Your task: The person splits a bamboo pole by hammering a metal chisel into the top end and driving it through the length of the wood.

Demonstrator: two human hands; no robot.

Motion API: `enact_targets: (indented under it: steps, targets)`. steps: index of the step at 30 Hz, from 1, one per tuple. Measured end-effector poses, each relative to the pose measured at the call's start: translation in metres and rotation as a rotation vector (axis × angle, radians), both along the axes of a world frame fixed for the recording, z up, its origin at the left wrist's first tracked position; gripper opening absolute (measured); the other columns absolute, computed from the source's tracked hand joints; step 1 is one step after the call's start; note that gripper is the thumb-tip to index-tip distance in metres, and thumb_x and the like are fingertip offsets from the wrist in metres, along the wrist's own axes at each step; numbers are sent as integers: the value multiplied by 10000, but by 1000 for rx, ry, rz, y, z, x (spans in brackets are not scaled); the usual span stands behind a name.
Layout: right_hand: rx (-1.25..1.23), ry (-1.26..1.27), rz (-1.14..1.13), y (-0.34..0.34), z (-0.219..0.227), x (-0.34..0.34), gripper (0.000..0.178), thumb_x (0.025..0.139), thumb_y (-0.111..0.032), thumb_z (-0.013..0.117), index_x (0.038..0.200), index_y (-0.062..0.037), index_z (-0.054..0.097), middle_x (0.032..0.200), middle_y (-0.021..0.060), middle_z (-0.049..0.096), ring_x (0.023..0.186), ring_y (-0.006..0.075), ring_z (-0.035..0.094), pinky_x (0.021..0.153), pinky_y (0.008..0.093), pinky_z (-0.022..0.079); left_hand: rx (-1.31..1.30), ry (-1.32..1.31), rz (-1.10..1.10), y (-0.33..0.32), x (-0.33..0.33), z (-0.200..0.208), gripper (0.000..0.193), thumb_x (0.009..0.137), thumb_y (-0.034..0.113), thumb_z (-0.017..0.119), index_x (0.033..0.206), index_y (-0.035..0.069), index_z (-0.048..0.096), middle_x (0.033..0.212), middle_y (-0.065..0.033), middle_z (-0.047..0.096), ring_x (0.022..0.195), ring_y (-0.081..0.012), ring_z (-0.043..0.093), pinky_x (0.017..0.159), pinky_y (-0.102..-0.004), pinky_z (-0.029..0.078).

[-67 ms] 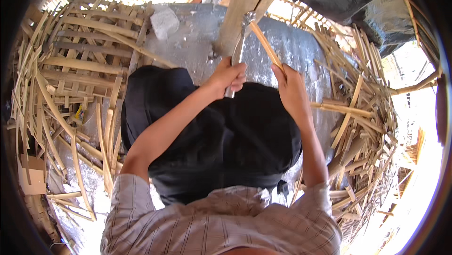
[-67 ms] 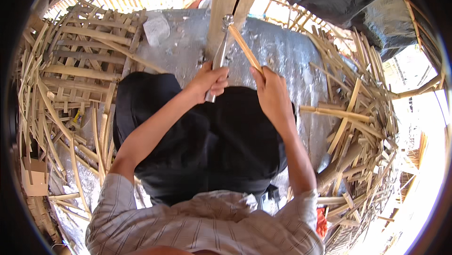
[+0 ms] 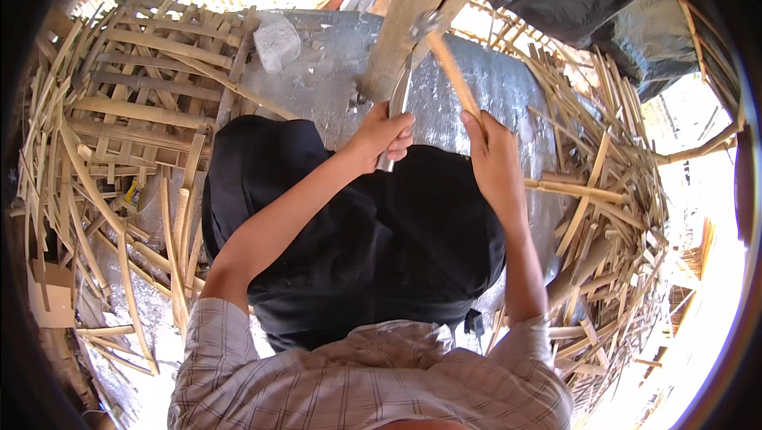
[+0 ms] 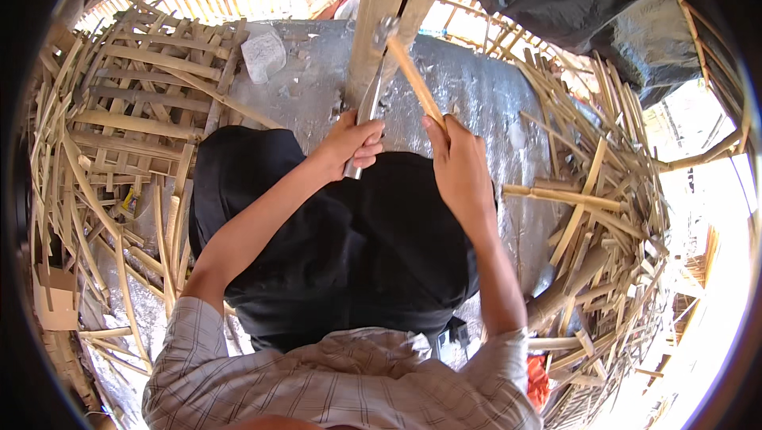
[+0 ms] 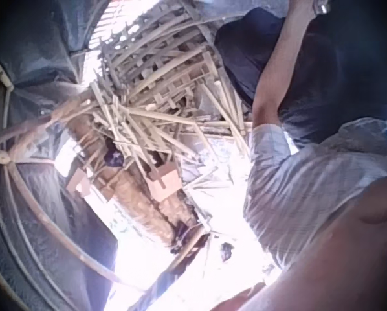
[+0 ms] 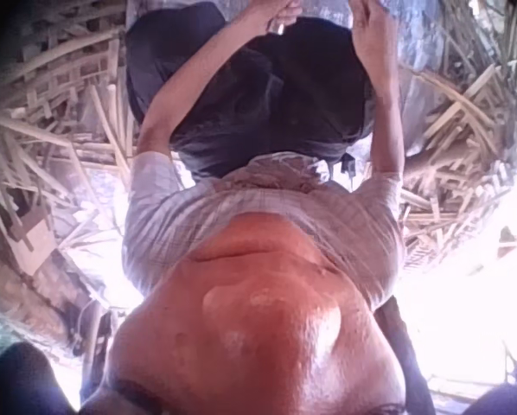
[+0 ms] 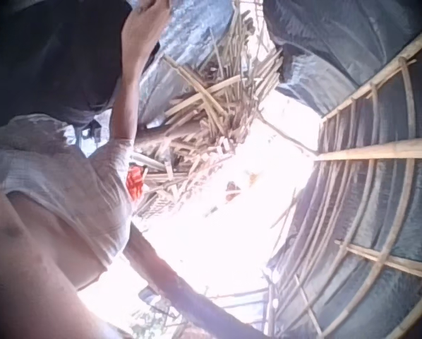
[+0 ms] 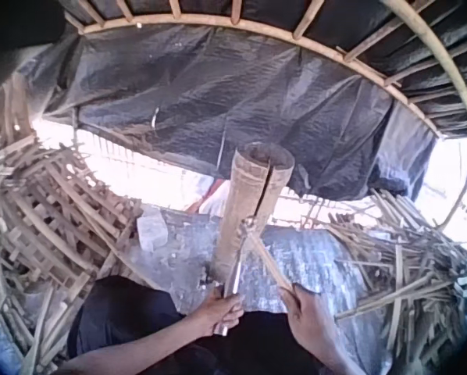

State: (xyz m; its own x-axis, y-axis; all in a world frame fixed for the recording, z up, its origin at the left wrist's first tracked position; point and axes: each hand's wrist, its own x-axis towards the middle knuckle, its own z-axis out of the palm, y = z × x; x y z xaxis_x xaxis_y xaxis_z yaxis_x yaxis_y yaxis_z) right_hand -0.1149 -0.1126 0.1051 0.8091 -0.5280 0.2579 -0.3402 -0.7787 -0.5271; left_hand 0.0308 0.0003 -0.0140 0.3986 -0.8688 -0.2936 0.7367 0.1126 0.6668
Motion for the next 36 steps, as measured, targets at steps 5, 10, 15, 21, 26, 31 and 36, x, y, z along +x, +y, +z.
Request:
enact_targets:
  steps: [5, 10, 15, 21, 26, 31, 36]
  targets:
    - [45, -107, -90, -7, -24, -1, 316, 1039, -242, 548, 932, 50, 599, 638, 263, 525, 583, 454, 550, 551, 478, 406, -36, -16, -35, -7, -6, -1, 171, 942, 62, 583, 881, 84, 425, 639, 6, 430, 438, -56, 373, 342, -243, 277]
    - [8, 121, 23, 8, 4, 2, 296, 1036, -225, 544, 913, 38, 601, 724, 287, 584, 682, 515, 557, 612, 548, 409, 11, 29, 35, -5, 0, 0, 157, 952, 57, 574, 907, 78, 425, 646, 4, 442, 439, -57, 376, 343, -246, 279]
    - [131, -161, -51, -5, -49, -6, 333, 1035, -269, 551, 926, 41, 604, 721, 294, 607, 686, 523, 569, 592, 566, 411, -20, -6, -27, -4, -9, 0, 160, 943, 62, 579, 899, 74, 425, 641, 10, 422, 438, -64, 381, 340, -254, 278]
    - [132, 48, 58, -1, -67, 2, 373, 1014, -283, 585, 859, 55, 603, 752, 314, 599, 772, 524, 580, 626, 548, 441, 77, -81, 19, -1, -4, -1, 202, 941, 78, 588, 967, 74, 388, 637, 11, 407, 431, -59, 371, 341, -253, 280]
    - [111, -50, 37, -22, -58, 31, 413, 989, -303, 630, 780, 47, 562, 665, 286, 562, 677, 506, 565, 548, 496, 425, 1, -6, -88, 0, 1, -9, 221, 943, 69, 623, 967, 76, 403, 635, 10, 415, 422, -51, 366, 349, -236, 277]
    - [6, -86, 0, -60, -110, 61, 424, 994, -352, 614, 806, 28, 596, 672, 273, 601, 681, 489, 609, 561, 522, 443, -201, 85, -153, 2, 8, -24, 120, 988, 113, 580, 1031, 63, 481, 654, 29, 424, 454, -41, 384, 405, -230, 326]
    - [259, -223, 29, -47, -156, 64, 410, 1001, -363, 598, 858, 20, 612, 682, 280, 597, 689, 497, 610, 576, 529, 451, -425, 291, -207, 6, 14, -30, 95, 1027, 113, 506, 1058, 29, 537, 707, 33, 431, 492, -30, 408, 439, -201, 384]
